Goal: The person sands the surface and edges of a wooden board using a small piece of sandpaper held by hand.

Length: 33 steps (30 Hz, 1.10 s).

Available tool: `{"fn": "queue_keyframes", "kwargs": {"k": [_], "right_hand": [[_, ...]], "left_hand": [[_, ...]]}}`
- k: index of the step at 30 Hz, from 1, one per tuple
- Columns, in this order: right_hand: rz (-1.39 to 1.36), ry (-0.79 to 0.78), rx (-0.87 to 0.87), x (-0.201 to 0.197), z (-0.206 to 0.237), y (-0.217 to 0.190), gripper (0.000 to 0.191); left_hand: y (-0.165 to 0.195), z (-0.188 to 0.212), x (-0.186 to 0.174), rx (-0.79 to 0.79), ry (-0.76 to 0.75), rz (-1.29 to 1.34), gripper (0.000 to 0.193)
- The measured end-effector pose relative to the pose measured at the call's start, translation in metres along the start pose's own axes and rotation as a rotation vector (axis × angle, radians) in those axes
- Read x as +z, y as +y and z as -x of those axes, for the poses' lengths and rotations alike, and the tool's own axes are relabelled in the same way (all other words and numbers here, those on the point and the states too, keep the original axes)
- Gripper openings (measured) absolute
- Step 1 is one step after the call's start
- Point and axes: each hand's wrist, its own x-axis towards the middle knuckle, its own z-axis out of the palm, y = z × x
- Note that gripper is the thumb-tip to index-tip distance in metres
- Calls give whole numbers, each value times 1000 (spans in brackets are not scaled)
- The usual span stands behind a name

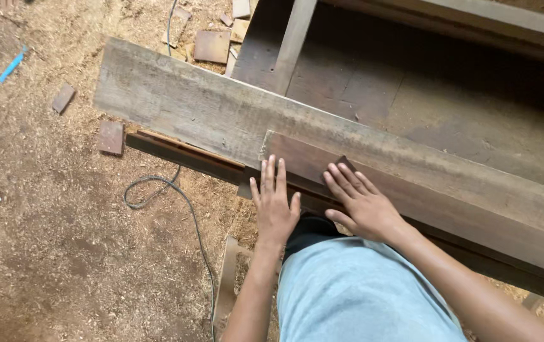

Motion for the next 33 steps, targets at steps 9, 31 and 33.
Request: {"fn": "queue_keyframes", "kwargs": {"k": [9,31,33], "right_hand": [[28,-86,-57,-10,-83,-47,92],[11,70,2,-10,-43,-32,79],[-83,36,22,-11,-38,-29,81]], "left_hand": [[-25,-13,-1,-9,112,118,72],[-20,-74,-27,313,-265,-261,119],[-9,-77,-15,369,-231,-204,118]]}}
